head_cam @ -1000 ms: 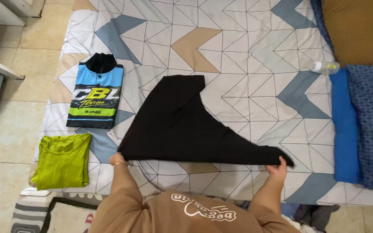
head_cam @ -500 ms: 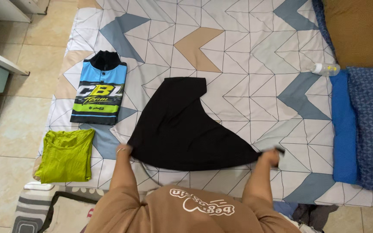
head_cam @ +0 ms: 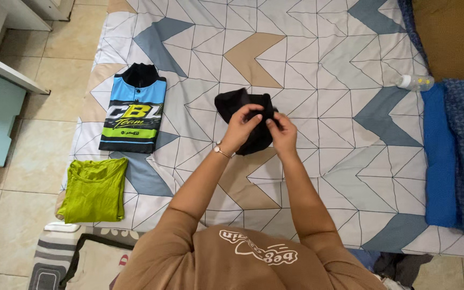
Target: The person folds several garments on a bed, including a black t-shirt, gray pants, and a black long-sleeve shirt. They smooth and align each item, then fold it into a compact rectangle and place it on a nearby stack.
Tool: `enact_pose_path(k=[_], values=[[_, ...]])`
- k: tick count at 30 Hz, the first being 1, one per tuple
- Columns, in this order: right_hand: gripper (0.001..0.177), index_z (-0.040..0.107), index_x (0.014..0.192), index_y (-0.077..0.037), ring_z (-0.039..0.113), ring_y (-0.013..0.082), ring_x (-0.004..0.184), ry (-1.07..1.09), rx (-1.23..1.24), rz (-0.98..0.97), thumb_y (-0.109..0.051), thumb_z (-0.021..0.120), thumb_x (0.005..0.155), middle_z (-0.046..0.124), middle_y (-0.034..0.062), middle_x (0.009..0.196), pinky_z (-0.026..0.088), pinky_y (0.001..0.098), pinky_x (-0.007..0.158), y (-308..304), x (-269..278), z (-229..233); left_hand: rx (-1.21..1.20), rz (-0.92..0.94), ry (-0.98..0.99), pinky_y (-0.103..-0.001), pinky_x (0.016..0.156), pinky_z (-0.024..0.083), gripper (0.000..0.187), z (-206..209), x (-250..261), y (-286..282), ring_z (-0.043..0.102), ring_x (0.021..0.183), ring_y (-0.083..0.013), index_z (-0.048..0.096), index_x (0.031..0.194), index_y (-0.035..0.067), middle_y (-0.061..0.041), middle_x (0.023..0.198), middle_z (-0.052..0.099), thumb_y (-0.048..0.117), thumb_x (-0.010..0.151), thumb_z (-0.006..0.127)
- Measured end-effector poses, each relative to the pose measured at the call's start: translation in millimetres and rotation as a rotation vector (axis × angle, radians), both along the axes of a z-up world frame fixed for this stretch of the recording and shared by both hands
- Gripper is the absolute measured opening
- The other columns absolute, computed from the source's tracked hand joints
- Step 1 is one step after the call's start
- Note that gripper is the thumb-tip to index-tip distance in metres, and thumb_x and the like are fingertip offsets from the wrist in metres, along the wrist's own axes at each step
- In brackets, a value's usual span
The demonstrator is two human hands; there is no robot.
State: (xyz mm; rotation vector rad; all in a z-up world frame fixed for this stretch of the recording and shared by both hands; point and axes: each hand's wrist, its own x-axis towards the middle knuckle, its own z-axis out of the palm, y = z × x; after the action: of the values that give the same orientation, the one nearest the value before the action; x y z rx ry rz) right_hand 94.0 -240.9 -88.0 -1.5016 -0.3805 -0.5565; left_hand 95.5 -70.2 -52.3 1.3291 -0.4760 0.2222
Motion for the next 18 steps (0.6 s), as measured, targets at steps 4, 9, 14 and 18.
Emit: enact_pose_path(k=[4,9,14,18], values=[[0.029,0.068,0.12,0.003,0.055,0.0118,0.088,0.053,-0.281,0.023,-0.008,0.076,0.094,0.062,0.0041,0.107,0.046,0.0236,0.075,0.2,-20.2,13.7,-0.088,-0.131,0.094,-0.023,0.082,0.048,0.024,-7.3,4.0,-0.5,0.056,0.094,-0.0053,0.064,0.113,0.003,0.004,0.102,0.062,0.005,0.093,0.076],[0.029,0.064,0.128,0.004,0.061,0.0131,0.1,0.1,0.187,0.182,-0.004,0.065,0.1,0.065,0.0043,0.112,0.052,0.0269,0.09,-15.9,-18.5,20.9,-0.151,-0.187,0.248,-0.023,0.083,0.05,0.017,-9.2,13.6,20.6,0.059,0.093,-0.006,0.066,0.114,0.001,0.002,0.101,0.065,0.01,0.1,0.067],[0.045,0.059,0.145,0.004,0.058,0.013,0.103,0.433,0.38,0.416,0.006,0.062,0.1,0.057,0.0031,0.111,0.052,0.0293,0.094,-34.8,-4.9,41.4,-0.273,-0.418,0.59,-0.027,0.084,0.055,0.027,2.9,13.4,38.9,0.066,0.097,-0.0098,0.063,0.122,0.008,0.0,0.104,0.071,0.012,0.096,0.059],[0.049,0.054,0.14,0.002,0.064,0.0123,0.115,0.457,0.253,0.417,0.007,0.058,0.092,0.067,0.0048,0.129,0.052,0.0259,0.098,-30.4,-11.0,44.2,-0.139,-0.69,0.447,-0.028,0.092,0.055,0.027,5.4,4.2,36.4,0.068,0.101,-0.0127,0.065,0.122,-0.003,-0.003,0.108,0.072,0.012,0.101,0.062]])
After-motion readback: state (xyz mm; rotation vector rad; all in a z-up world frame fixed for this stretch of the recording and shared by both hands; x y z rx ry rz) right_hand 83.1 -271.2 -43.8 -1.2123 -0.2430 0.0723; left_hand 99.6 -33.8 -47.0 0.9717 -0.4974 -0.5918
